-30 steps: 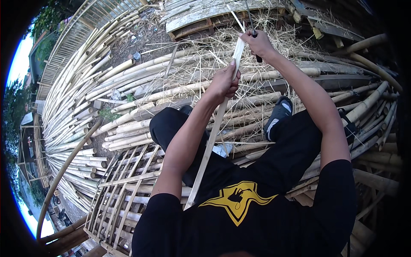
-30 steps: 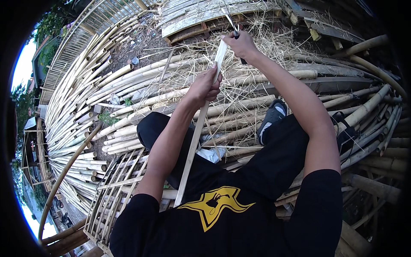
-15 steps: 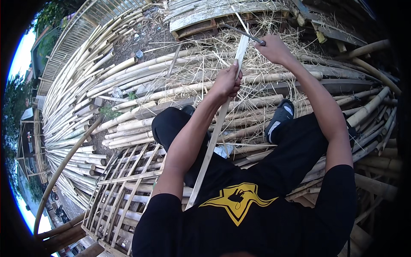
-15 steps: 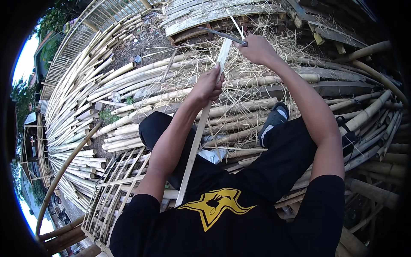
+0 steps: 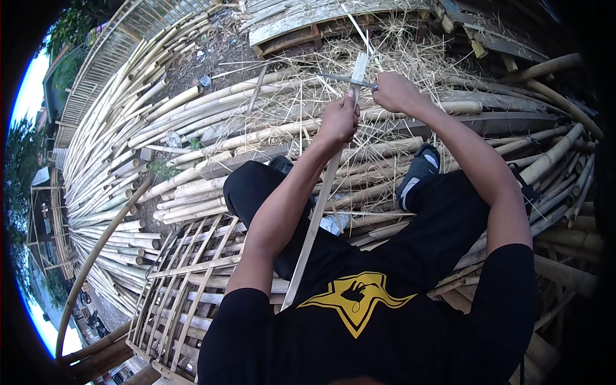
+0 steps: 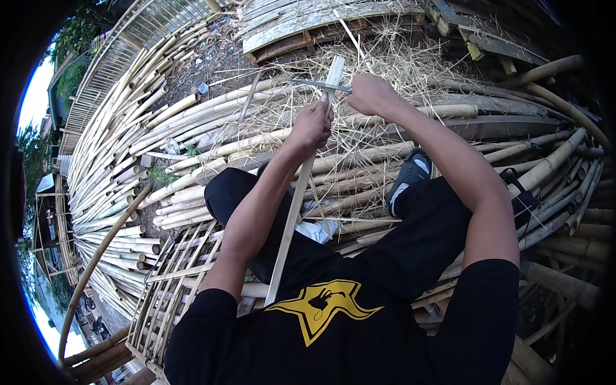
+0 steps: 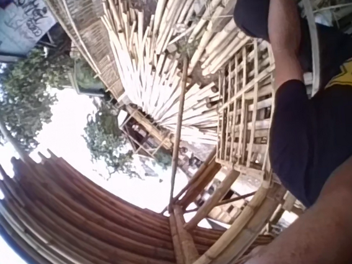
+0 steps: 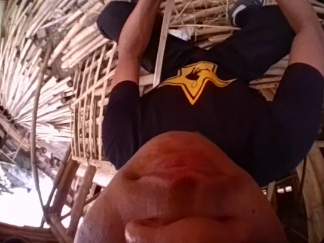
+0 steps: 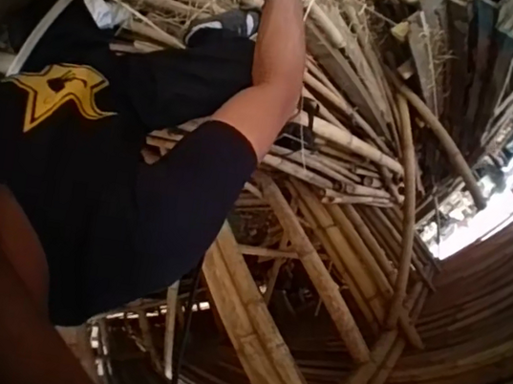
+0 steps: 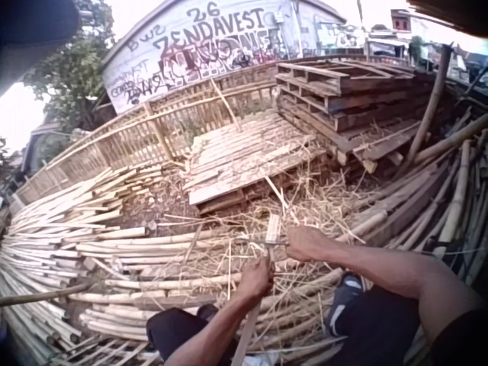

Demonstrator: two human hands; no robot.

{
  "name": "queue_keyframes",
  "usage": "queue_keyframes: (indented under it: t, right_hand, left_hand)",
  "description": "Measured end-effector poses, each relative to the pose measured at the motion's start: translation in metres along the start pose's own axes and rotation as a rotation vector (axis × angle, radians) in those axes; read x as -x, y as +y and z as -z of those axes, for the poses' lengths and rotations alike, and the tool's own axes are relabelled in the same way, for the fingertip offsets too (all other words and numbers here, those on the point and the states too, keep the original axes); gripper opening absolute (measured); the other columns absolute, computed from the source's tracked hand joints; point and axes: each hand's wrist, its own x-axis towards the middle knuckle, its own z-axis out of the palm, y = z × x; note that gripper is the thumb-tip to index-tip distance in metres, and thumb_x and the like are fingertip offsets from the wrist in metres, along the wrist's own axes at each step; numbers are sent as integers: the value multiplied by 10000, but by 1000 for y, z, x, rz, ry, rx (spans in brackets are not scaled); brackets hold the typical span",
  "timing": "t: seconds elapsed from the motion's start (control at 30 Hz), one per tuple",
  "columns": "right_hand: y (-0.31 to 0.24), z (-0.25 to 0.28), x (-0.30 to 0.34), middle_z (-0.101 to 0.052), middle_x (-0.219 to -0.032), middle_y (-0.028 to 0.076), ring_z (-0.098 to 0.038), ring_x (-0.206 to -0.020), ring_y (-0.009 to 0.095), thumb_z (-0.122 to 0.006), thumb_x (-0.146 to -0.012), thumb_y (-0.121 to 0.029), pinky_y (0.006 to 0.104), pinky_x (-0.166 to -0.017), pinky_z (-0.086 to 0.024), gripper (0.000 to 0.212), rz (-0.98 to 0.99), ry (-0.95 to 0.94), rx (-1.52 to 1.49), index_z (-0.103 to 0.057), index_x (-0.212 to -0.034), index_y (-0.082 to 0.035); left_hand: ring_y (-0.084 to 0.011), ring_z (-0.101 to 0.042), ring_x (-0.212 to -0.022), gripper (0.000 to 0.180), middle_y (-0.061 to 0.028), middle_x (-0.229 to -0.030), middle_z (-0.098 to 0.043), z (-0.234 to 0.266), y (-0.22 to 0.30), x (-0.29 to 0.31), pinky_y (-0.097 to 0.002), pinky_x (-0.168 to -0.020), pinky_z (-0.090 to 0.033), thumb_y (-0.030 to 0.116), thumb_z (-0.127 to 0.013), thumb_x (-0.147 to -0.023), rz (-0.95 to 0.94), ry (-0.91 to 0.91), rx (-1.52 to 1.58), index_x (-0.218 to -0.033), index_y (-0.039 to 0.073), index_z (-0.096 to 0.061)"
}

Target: The person shaves a long bamboo strip with a knife. The person holds the bamboo strip with one hand while repeatedly sliding the knife along its length to remove thin shavings.

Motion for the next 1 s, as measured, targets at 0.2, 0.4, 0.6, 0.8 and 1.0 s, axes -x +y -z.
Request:
queue_keyframes:
  t: [0.2,0.4,0.6,0.8,1.0]
  right_hand:
    - [33,-13,-15,-652,-831,250,-653,-801,377,-554,-710,-170,441,-724,-525,255,-67,87,78,-654,-798,47]
    - [55,-6,-31,-657,-866,235,-656,-816,360,-579,-733,-196,430,-722,-530,272,-117,101,156,-655,-855,35]
    - [63,2,-31,-654,-935,234,-651,-877,354,-528,-760,-180,426,-759,-524,288,-201,75,164,-663,-920,16]
    - [175,39,-25,-619,-1077,234,-613,-994,369,-526,-763,-252,418,-857,-483,400,-586,293,-27,-643,-1018,32]
    - [35,37,-15,-648,-865,251,-642,-857,377,-543,-713,-254,434,-752,-504,350,-192,69,-63,-657,-850,48]
  left_hand:
    - [-54,-219,-358,410,50,-519,-309,-4,-1,-3,-229,-330,-174,415,-335,-987,68,-20,4,-769,80,-427]
    - [-50,-224,-372,381,50,-532,-312,-10,3,-10,-215,-335,-187,377,-319,-997,82,-74,13,-793,74,-427]
    - [-49,-219,-373,390,51,-534,-309,-7,0,-7,-219,-337,-195,383,-325,-995,102,-75,-6,-783,74,-432]
    - [-38,-198,-365,399,64,-513,-264,17,3,18,-209,-321,-161,414,-333,-989,92,-105,69,-781,85,-422]
    - [-45,-204,-370,400,58,-515,-276,6,0,1,-214,-325,-172,418,-341,-986,75,-77,50,-779,83,-414]
